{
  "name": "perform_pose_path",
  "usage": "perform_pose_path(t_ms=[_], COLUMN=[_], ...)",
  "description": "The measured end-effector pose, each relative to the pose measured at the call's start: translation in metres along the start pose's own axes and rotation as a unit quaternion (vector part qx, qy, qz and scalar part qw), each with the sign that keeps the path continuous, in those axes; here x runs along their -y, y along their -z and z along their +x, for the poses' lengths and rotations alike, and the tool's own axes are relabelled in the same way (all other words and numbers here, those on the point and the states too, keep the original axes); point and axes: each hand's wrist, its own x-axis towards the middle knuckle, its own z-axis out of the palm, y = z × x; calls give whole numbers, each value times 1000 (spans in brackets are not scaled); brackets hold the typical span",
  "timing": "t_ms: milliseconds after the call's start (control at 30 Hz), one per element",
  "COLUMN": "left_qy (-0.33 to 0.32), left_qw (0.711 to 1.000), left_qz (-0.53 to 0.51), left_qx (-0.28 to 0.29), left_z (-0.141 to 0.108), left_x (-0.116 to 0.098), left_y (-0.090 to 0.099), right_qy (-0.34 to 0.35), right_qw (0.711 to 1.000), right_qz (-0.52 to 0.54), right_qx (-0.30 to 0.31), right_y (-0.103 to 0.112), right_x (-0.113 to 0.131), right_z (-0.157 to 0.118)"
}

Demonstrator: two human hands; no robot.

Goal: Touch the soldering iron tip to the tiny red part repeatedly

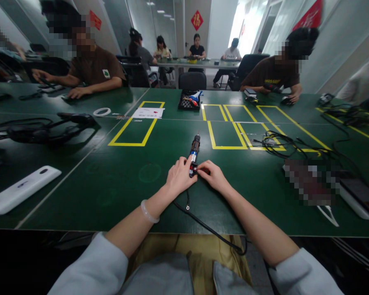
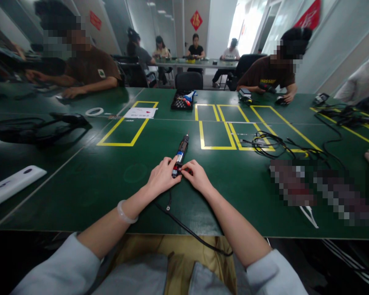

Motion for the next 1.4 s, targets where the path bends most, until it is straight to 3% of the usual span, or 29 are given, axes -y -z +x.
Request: perform_pose_path(t_ms=[200,400,633,867,1033,1233,1333,1400], left_qy=[21,38,44,148,242,305,338,347], left_qw=[999,998,996,982,961,937,923,920], left_qz=[31,53,72,108,109,139,150,152], left_qx=[9,6,22,52,76,93,101,102], left_z=[3,8,-4,-39,-64,-79,-81,-83], left_x=[-6,-6,25,103,186,288,318,323], left_y=[1,2,18,43,59,74,83,89], right_qy=[-18,-55,-62,-44,-33,-37,-38,-36], right_qw=[1000,996,996,999,999,999,999,999], right_qz=[-6,70,57,23,0,-10,-13,-13], right_qx=[-9,-13,-9,-4,4,16,19,21], right_y=[0,2,4,8,7,6,5,5], right_x=[5,2,-7,-7,-4,-3,-4,-4], right_z=[-4,-5,-6,-7,-7,-6,-6,-6])
